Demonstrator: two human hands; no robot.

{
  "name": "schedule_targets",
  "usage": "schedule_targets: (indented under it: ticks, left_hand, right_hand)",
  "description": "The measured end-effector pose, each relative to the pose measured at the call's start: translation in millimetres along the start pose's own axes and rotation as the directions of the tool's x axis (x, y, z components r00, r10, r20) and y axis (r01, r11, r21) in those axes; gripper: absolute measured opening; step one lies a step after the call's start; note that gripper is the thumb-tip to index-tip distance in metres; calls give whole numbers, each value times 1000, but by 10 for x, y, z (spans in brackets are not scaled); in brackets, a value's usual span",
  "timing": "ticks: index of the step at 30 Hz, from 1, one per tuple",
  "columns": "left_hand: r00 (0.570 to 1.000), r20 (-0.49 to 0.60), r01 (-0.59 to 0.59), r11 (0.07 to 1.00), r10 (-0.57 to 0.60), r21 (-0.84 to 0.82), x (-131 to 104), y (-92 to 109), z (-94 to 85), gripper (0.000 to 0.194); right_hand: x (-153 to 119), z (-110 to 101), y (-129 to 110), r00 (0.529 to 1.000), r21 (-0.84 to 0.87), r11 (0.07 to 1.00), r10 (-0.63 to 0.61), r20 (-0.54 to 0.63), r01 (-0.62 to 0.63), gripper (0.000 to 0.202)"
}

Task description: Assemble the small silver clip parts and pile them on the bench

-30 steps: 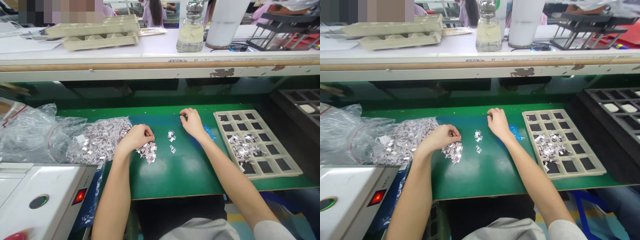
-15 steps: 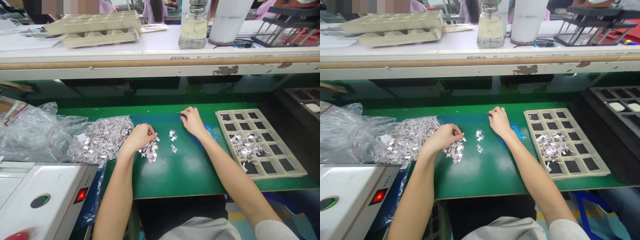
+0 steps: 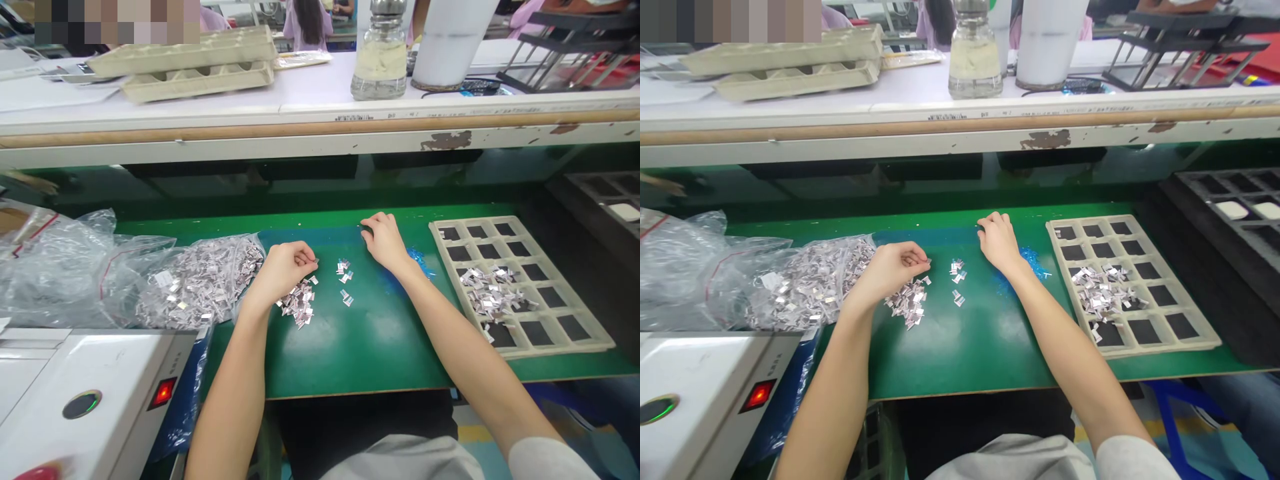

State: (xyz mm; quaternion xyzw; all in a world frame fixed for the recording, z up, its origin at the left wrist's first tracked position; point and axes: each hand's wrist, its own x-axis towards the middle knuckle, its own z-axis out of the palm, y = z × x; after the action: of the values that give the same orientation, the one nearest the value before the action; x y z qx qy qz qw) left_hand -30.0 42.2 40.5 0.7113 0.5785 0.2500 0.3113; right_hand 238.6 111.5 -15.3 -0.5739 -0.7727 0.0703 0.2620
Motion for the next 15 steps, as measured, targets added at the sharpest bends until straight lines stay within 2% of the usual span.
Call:
schedule_targets:
  ticks: [5, 15]
  left_hand:
    - [997, -74, -3, 989, -9, -151, 5, 44, 65, 11]
    - [985, -86, 93, 885, -148, -455, 53, 95, 224, 20]
  right_hand:
    - [48, -6, 21, 1000, -25, 1000, 13, 24, -13, 29]
    - [24, -114, -80, 1000, -7, 1000, 16, 20, -16, 20]
